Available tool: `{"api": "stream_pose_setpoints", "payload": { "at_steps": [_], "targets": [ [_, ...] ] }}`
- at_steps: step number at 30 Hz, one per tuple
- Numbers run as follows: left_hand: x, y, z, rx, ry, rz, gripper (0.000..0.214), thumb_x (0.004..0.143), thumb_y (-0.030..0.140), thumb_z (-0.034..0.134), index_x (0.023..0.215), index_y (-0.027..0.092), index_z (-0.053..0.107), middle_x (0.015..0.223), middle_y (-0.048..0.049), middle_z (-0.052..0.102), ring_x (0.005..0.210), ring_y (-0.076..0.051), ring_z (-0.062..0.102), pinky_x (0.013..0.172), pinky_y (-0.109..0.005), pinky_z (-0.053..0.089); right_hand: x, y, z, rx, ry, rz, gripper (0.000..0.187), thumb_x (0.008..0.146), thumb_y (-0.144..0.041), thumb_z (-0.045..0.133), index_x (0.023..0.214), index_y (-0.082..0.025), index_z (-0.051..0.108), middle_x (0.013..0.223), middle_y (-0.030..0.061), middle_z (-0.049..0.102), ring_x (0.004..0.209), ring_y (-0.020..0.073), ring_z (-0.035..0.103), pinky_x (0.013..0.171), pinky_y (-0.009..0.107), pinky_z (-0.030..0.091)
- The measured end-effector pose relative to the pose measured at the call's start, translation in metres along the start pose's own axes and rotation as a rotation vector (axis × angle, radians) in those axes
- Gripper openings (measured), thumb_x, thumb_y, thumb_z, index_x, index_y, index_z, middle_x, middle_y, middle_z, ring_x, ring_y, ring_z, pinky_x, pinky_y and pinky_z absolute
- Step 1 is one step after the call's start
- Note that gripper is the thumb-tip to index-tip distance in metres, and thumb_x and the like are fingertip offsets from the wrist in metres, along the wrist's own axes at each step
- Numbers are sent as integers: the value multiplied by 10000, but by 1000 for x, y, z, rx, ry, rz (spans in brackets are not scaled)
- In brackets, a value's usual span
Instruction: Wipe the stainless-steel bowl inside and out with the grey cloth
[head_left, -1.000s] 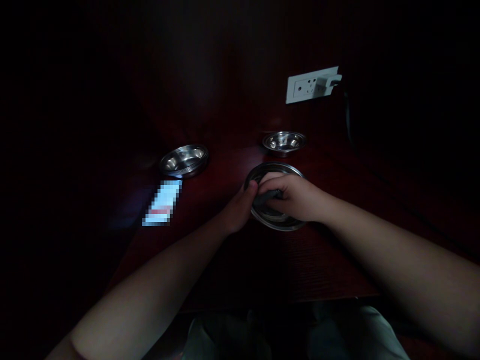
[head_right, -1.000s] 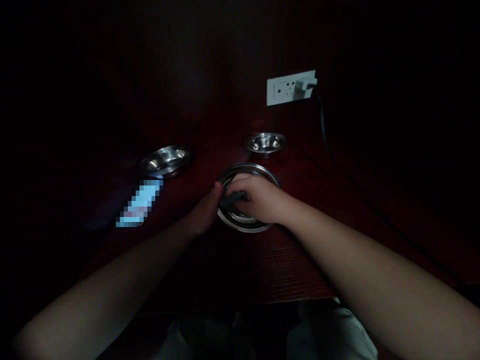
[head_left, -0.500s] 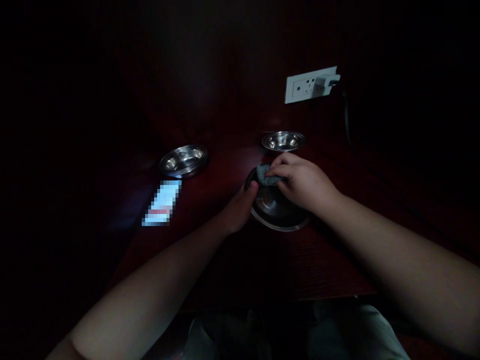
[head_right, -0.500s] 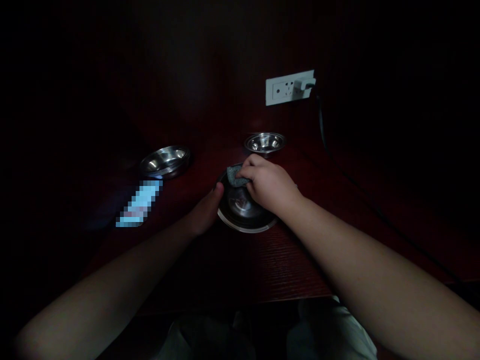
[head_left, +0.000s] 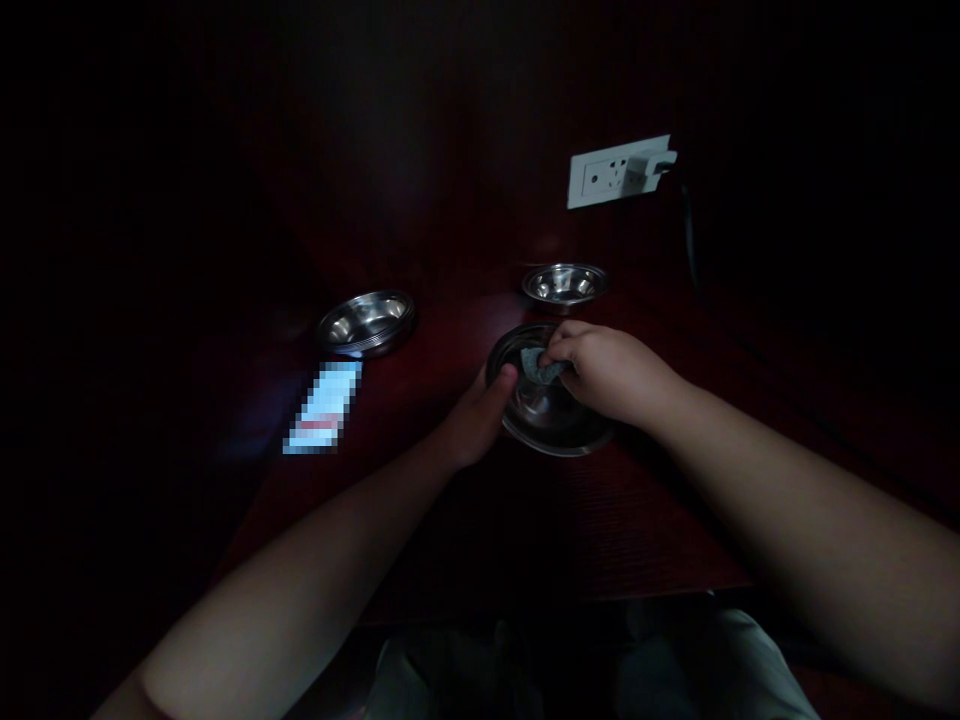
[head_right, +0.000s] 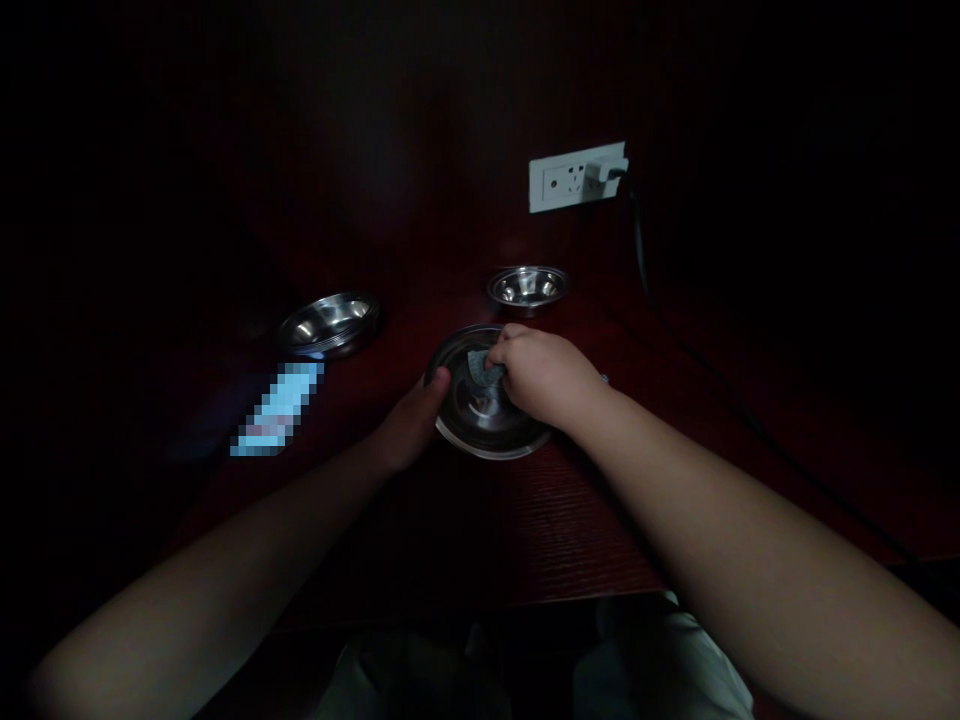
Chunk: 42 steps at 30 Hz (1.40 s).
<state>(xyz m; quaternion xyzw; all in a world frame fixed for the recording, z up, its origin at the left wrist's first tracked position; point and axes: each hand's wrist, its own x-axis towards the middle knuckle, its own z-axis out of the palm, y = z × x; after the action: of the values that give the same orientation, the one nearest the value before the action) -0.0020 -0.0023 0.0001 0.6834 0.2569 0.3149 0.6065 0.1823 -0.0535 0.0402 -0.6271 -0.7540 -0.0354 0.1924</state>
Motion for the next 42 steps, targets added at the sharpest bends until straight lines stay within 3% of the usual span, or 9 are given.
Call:
{"api": "stream_pose_setpoints", "payload": {
  "at_steps": [10, 15, 21, 28, 37, 42],
  "targets": [
    [-2, 3, 1, 33, 27, -40, 651, 954, 602, 407, 1415, 145, 437, 1406, -160, 573, 1270, -296, 556, 1077, -434, 415, 0, 4, 2, 131, -114, -78, 278, 737, -54, 593, 921, -195, 746, 1045, 73, 704, 946, 230, 664, 862, 342, 509],
    [1, 1, 0, 61, 21, 22, 655, 944, 631, 407, 1392, 160, 482, 1423, -134, 567, 1311, -290, 517, 1146, -454, 342, -1, 1, 2, 188, -182, -130, 228, 742, -68, 601, 889, -185, 730, 1026, 73, 698, 956, 223, 654, 888, 340, 504],
    [1, -1, 0, 49, 24, -28, 682, 914, 671, 435, 1379, 175, 484, 1397, -129, 589, 1287, -308, 537, 1093, -458, 398, -3, -4, 0, 211, -208, -172, 233, 726, -60, 608, 886, -189, 718, 1030, 67, 701, 953, 209, 646, 899, 329, 498],
    [3, -5, -1, 14, 17, 6, 702, 880, 686, 490, 1341, 156, 497, 1370, -150, 600, 1275, -312, 541, 1066, -445, 408, -5, -5, -1, 291, -309, -211, 259, 724, -64, 580, 909, -185, 715, 1042, 55, 693, 956, 194, 644, 919, 316, 487],
    [6, -10, -2, -38, -10, 49, 627, 882, 573, 587, 1325, 134, 515, 1386, -164, 583, 1314, -313, 511, 1120, -463, 354, -5, -6, -1, 169, -352, -137, 207, 693, -85, 585, 822, -200, 699, 955, 58, 721, 895, 208, 662, 850, 321, 494],
    [7, -11, -2, -86, -30, 62, 614, 876, 548, 611, 1339, 157, 511, 1429, -156, 556, 1352, -331, 477, 1131, -482, 334, -4, -9, -3, 46, -315, -88, 178, 699, -94, 587, 806, -196, 688, 953, 78, 727, 895, 228, 669, 800, 329, 492]
  ]
}}
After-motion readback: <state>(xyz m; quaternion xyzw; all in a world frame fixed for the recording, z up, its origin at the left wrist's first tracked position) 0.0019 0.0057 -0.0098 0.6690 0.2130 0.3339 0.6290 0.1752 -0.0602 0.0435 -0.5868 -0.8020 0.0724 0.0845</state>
